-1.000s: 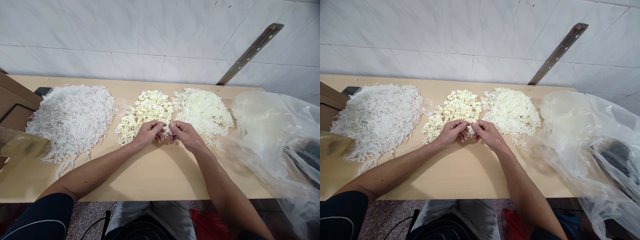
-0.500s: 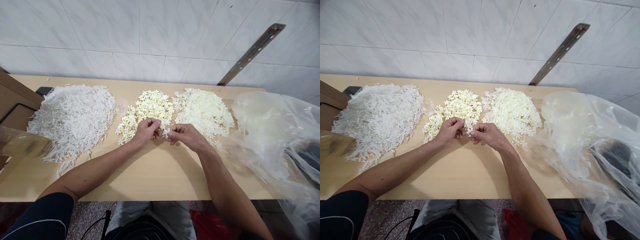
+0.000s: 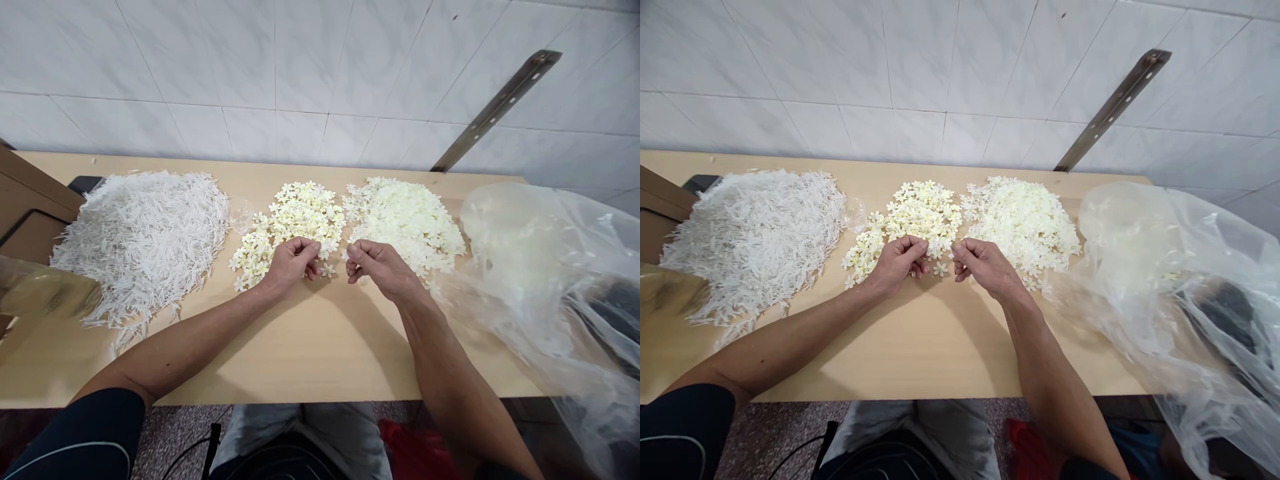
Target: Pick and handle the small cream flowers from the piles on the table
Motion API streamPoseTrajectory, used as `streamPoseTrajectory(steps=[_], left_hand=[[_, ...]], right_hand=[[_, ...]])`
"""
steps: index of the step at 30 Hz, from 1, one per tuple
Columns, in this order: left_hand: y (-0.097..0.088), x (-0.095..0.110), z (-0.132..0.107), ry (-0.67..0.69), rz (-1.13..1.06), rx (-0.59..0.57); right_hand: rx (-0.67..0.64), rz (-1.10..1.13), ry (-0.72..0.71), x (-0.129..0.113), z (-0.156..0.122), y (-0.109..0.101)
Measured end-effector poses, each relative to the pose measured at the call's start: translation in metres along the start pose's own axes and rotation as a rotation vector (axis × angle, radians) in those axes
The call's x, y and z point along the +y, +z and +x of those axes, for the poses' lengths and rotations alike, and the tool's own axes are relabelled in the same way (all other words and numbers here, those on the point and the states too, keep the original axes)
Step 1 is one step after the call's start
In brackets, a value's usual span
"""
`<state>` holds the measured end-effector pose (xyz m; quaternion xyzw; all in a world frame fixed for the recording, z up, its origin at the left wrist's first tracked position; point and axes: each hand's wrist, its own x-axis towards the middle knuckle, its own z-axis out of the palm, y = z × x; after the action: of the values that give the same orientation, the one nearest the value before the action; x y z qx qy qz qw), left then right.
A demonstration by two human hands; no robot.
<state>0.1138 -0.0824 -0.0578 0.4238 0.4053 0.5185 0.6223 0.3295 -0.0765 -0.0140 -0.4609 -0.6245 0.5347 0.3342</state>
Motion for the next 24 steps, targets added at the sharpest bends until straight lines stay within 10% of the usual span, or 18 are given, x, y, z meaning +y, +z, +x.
streamPoseTrajectory(steps=[9, 14, 19, 24], left_hand=[[0.001, -0.004, -0.001, -0.024, 0.024, -0.04], [0.004, -0.006, -0.004, -0.024, 0.094, -0.046], [0.006, -0.003, -0.007, 0.019, 0.153, -0.068], [0.006, -0.002, -0.008, 0.025, 0.173, -0.085]], right_hand=[[0.401, -0.64, 0.201, 0.0, -0.005, -0.052], [0.612, -0.741, 0.034, 0.0, -0.007, -0.05], [0.125, -0.33, -0.055, -0.009, -0.008, 0.001], [0.167, -0.36, -0.061, -0.002, -0.003, 0.016]])
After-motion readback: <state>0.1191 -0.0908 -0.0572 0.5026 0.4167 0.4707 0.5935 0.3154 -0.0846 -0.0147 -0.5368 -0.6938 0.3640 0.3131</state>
